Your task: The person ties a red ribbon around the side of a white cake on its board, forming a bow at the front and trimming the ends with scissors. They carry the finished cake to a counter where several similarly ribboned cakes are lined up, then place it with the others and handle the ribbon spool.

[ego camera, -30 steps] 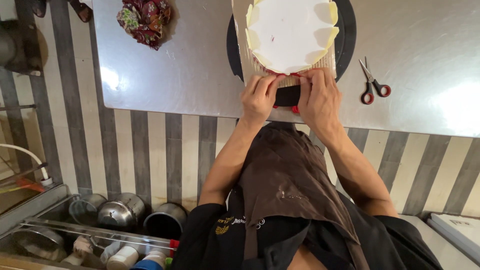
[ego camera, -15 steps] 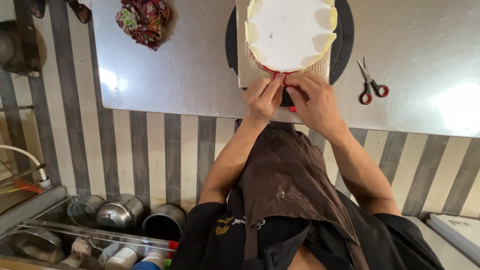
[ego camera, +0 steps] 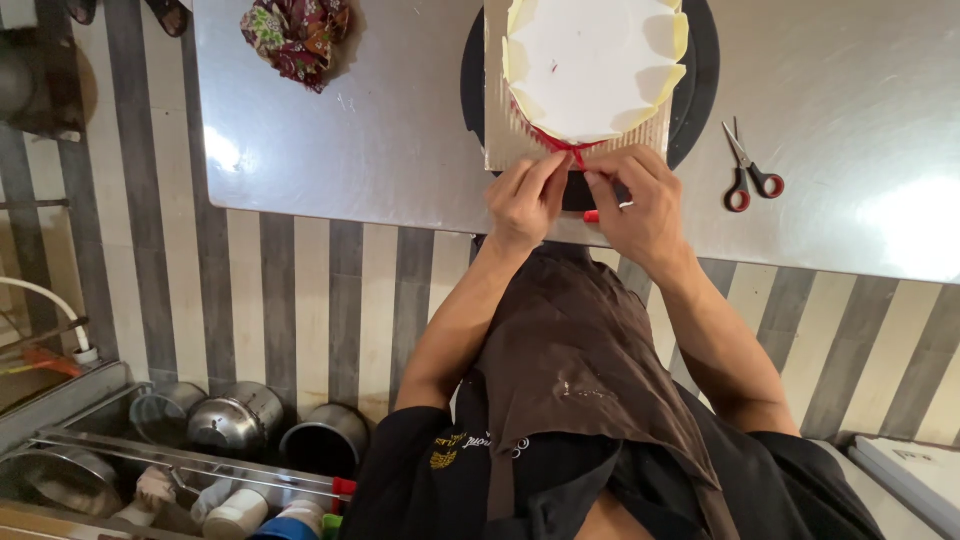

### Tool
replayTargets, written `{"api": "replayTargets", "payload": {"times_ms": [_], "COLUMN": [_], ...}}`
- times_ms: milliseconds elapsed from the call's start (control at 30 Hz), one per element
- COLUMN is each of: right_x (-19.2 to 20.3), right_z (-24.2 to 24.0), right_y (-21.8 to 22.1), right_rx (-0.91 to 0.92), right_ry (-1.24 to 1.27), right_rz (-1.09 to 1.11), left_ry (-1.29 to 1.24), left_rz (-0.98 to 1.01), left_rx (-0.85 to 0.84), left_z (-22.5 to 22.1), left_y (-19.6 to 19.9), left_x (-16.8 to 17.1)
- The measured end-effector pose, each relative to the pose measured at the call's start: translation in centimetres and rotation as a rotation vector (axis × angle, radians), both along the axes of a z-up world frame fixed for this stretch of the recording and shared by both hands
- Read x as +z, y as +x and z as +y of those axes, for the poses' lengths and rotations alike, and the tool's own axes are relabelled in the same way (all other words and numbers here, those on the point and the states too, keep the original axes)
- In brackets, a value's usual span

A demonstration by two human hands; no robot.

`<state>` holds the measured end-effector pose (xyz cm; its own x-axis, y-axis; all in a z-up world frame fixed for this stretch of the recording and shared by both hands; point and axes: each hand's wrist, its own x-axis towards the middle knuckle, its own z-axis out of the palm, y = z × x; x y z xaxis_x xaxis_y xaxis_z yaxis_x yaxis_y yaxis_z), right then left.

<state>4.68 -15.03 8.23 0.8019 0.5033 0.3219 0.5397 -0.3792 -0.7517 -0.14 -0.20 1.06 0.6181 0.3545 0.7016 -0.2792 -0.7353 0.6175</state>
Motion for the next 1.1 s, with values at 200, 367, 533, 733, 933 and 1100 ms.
{"api": "replayTargets", "payload": {"times_ms": [200, 367, 533, 733, 933, 1100], "right_x": [-0.4, -0.8, -1.1, -1.0, 0.5, 0.1], "right_z": [-0.1, -0.5, -0.8, -0.9, -0.5, 0.3], "right_y": [-0.4, -0.4, -0.2, 0.1, 0.6, 0.2], "right_rx": [0.01, -0.01, -0.029, 0.061, 0.014, -0.042], "right_ry": [0.059, 0.096, 0.139, 0.131, 0.045, -0.023], "right_rz": [0.139, 0.183, 0.138, 0.197, 0.183, -0.016], "left_ry": [0.045, 0.005, 0.011, 0.175, 0.223, 0.239], "left_rz": [0.035, 0.101, 0.124, 0.082, 0.051, 0.055], "left_rx": [-0.041, -0.012, 0.038, -0.034, -0.085, -0.112], "left_z": [0.3, 0.0, 0.3, 0.3, 0.3, 0.7], "left_y": [-0.3, -0.7, -1.2, -0.8, -0.3, -0.2], "left_x": [0.4, 0.3, 0.5, 0.0, 0.2, -0.4]}}
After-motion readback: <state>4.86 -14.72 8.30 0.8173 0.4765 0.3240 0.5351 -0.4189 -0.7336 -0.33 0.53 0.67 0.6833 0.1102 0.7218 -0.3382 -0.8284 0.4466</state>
